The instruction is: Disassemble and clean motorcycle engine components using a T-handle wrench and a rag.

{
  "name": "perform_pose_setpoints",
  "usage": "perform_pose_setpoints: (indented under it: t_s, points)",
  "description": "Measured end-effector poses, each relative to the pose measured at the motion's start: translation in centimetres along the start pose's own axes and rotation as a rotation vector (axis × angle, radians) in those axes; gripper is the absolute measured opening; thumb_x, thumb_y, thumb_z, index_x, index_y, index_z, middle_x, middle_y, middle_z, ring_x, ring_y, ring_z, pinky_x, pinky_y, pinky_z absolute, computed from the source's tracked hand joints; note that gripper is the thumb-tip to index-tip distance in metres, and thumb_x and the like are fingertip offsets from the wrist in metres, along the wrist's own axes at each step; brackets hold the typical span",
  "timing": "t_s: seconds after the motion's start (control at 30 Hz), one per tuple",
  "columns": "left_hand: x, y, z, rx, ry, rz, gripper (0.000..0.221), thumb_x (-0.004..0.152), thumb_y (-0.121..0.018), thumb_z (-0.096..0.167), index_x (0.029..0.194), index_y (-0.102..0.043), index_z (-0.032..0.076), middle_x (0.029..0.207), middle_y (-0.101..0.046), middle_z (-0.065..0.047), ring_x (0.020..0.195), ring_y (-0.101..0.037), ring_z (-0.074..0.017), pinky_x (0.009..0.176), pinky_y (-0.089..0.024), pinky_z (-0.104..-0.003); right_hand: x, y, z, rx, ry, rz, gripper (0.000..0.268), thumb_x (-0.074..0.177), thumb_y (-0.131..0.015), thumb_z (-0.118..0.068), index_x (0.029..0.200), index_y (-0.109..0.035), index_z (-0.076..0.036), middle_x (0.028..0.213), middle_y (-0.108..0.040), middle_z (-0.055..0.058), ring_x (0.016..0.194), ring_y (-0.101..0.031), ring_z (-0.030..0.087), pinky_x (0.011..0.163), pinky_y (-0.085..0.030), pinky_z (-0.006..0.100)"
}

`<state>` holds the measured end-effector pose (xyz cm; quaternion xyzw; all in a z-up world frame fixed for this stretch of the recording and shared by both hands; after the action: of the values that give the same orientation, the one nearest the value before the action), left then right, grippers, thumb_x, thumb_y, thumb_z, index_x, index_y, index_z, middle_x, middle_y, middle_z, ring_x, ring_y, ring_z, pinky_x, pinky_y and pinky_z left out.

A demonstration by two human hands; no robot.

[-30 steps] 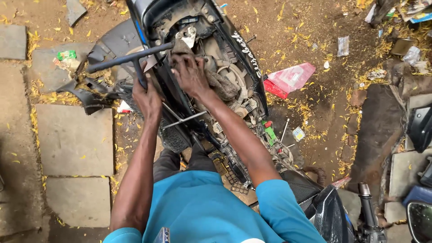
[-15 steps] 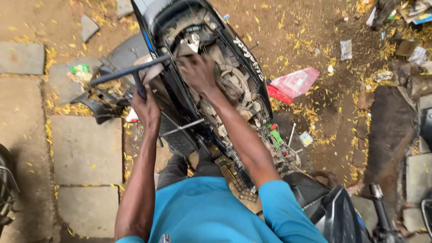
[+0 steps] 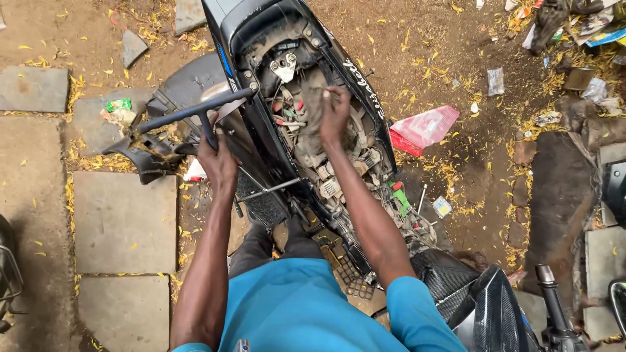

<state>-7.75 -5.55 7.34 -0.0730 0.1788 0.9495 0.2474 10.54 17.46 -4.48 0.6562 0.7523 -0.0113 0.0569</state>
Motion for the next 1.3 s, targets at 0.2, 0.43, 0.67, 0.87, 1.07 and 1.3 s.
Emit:
perform_pose_setpoints:
  t_s: [0.2, 0.43, 0.67, 0.87, 1.07, 1.3]
  points:
    - [0.2, 0.7, 0.1, -0.02, 0.019, -0.005, 0.04, 0.107, -0.052, 0.01, 0.146, -0.059, 0.015, 0.062, -0.038, 0.008, 0.043, -0.039, -0.0041, 0.037, -0.036, -0.029, -2.8, -9.6, -6.6, -0.161, 0.008, -0.383, 0.027, 0.101, -0.054, -0.01, 0.128, -0.056, -0.006, 0.12, -0.066, 0.017, 0.082, -0.075, 0.023, 0.063, -0.067, 0.035]
    - [0.8, 2.0, -0.2, -0.023, -0.001, 0.02, 0.038, 0.109, -0.052, 0.012, 0.147, -0.061, 0.014, 0.062, -0.038, 0.008, 0.046, -0.039, -0.004, 0.042, -0.034, -0.03, -4.0, -8.5, -1.6, -0.755, 0.859, -0.443, 0.032, 0.103, -0.061, -0.019, 0.134, -0.057, -0.012, 0.119, -0.069, 0.014, 0.11, -0.071, 0.031, 0.094, -0.059, 0.05]
    - [1.3, 2.2, 0.4, -0.067, 0.024, 0.012, 0.037, 0.109, -0.051, 0.014, 0.146, -0.059, 0.014, 0.06, -0.037, 0.009, 0.044, -0.04, -0.0037, 0.039, -0.037, -0.029, -5.6, -4.6, 2.2, -0.663, 0.76, -0.295, 0.018, 0.104, -0.065, -0.019, 0.122, -0.062, -0.019, 0.113, -0.075, 0.006, 0.104, -0.074, 0.023, 0.094, -0.063, 0.042]
    - [1.8, 2.3, -1.5, -0.077, -0.003, -0.008, 0.036, 0.111, -0.052, 0.015, 0.146, -0.059, 0.011, 0.062, -0.037, 0.008, 0.047, -0.038, -0.0031, 0.041, -0.032, -0.029, -2.9, -6.6, -1.3, -0.788, 0.443, -0.31, 0.01, 0.098, -0.074, -0.023, 0.105, -0.066, -0.025, 0.1, -0.079, -0.001, 0.1, -0.076, 0.016, 0.114, -0.05, 0.052]
    - [2.0, 2.2, -3.1, 0.034, -0.009, 0.018, 0.037, 0.109, -0.052, 0.013, 0.145, -0.062, 0.012, 0.063, -0.042, 0.008, 0.048, -0.036, -0.0038, 0.042, -0.03, -0.029, -2.2, -8.1, 0.7, -1.13, 0.738, -0.522, 0.063, 0.076, -0.063, -0.013, 0.135, -0.043, -0.012, 0.139, -0.067, 0.021, 0.141, -0.038, 0.032, 0.113, -0.018, 0.064]
    - [1.6, 2.8, -1.7, -0.026, -0.045, -0.004, 0.037, 0.109, -0.054, 0.012, 0.146, -0.061, 0.011, 0.07, -0.048, 0.009, 0.049, -0.038, -0.0036, 0.042, -0.03, -0.028, 0.1, -9.6, 1.6, -1.234, 0.513, -0.609, 0.066, 0.084, -0.07, -0.021, 0.141, -0.04, -0.009, 0.117, -0.072, 0.015, 0.131, -0.047, 0.032, 0.113, -0.021, 0.063]
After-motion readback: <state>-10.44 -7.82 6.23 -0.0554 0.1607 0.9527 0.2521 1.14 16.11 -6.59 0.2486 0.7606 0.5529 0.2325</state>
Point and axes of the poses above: each hand's wrist, its own x-axis towards the middle knuckle, its own y-axis out of the back of the hand, z = x × y, the point moved 4 cm from there along x, towards the middle knuckle
